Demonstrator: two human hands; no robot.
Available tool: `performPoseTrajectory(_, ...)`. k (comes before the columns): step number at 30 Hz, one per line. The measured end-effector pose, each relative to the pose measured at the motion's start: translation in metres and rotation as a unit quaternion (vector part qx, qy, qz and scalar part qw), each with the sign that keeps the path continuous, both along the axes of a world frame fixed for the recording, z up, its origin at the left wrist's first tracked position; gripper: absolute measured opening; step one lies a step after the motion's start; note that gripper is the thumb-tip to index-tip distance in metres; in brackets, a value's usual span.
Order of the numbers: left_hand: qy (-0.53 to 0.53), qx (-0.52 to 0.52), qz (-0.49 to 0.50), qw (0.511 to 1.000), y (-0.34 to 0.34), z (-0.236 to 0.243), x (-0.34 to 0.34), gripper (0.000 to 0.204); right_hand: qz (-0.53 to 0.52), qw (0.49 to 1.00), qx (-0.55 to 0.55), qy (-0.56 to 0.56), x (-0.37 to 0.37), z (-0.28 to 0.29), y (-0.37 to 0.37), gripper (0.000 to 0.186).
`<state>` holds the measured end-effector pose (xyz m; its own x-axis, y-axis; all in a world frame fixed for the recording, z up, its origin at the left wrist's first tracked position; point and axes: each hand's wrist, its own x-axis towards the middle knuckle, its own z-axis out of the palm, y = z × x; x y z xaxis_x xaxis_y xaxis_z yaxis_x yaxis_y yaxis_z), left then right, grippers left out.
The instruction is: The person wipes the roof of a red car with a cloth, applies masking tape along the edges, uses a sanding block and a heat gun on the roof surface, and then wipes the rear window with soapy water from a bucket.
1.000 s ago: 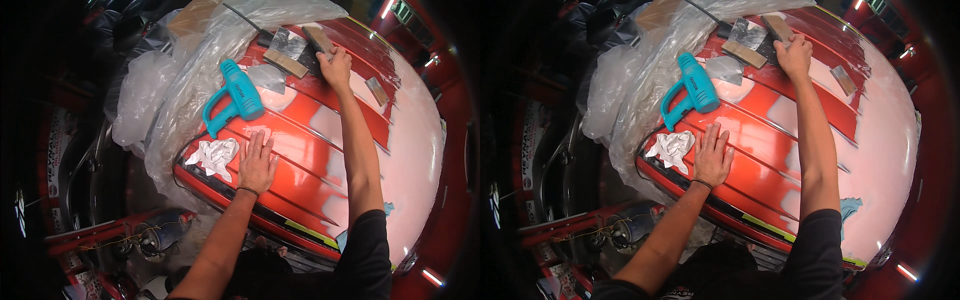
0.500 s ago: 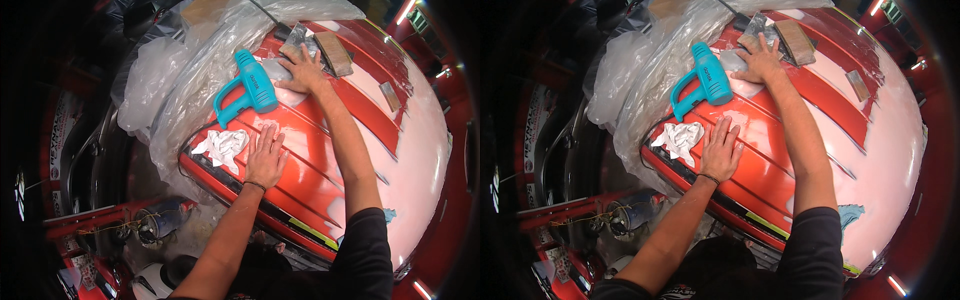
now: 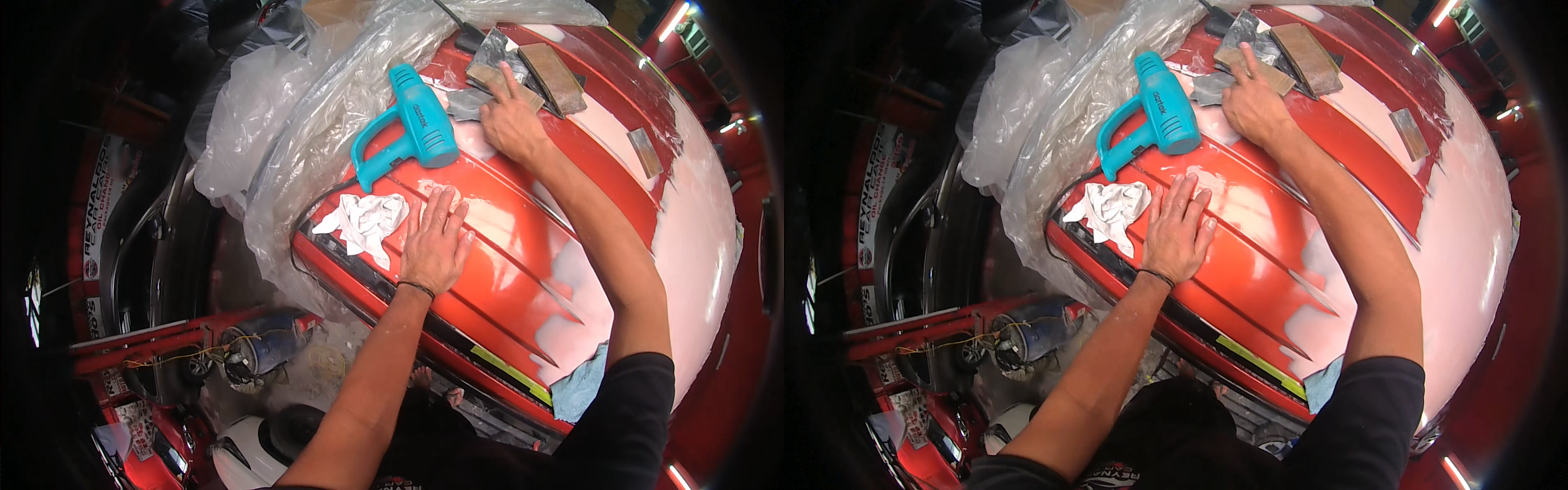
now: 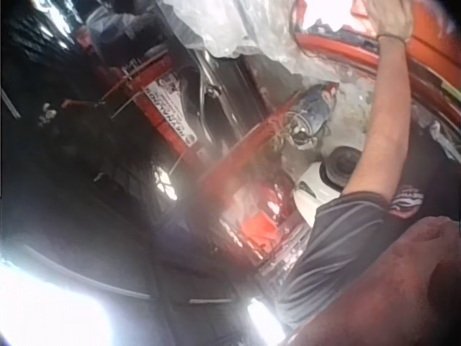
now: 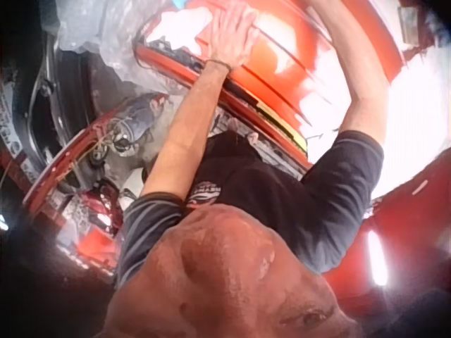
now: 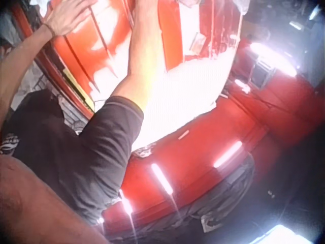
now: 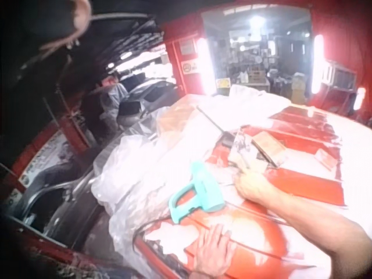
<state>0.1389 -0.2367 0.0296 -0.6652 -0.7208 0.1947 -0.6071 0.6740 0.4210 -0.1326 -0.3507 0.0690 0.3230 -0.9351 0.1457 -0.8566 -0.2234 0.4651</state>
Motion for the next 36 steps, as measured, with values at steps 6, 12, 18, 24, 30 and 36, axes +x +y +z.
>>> performPoseTrajectory(6,-0.002,-0.012,0.005,1.000,0.003,-0.001,-0.002,0.052,0.033,0.978,-0.126,-0.161,-0.052,0.012,0.078,0.018)
performPoseTrajectory(12,0.006,-0.033,0.014,0.999,0.008,-0.007,-0.004,0.046,-0.197,0.877,-0.052,-0.435,-0.023,0.046,0.181,0.028)
performPoseTrajectory(18,0.042,-0.053,0.001,0.998,0.006,-0.019,-0.003,0.042,-0.319,0.593,0.083,-0.734,0.041,0.004,0.312,0.024)
performPoseTrajectory(24,0.077,-0.070,0.004,0.995,-0.001,-0.026,0.016,0.043,-0.352,0.639,0.081,-0.680,0.164,-0.004,0.366,0.023)
performPoseTrajectory(30,-0.010,-0.222,-0.093,0.970,-0.018,-0.054,-0.006,0.039,-0.371,0.366,0.037,-0.852,0.247,-0.024,0.458,0.022)
performPoseTrajectory(36,0.088,-0.104,-0.104,0.985,-0.027,-0.072,-0.012,0.061,-0.434,0.372,-0.011,-0.820,0.356,-0.054,0.596,0.014)
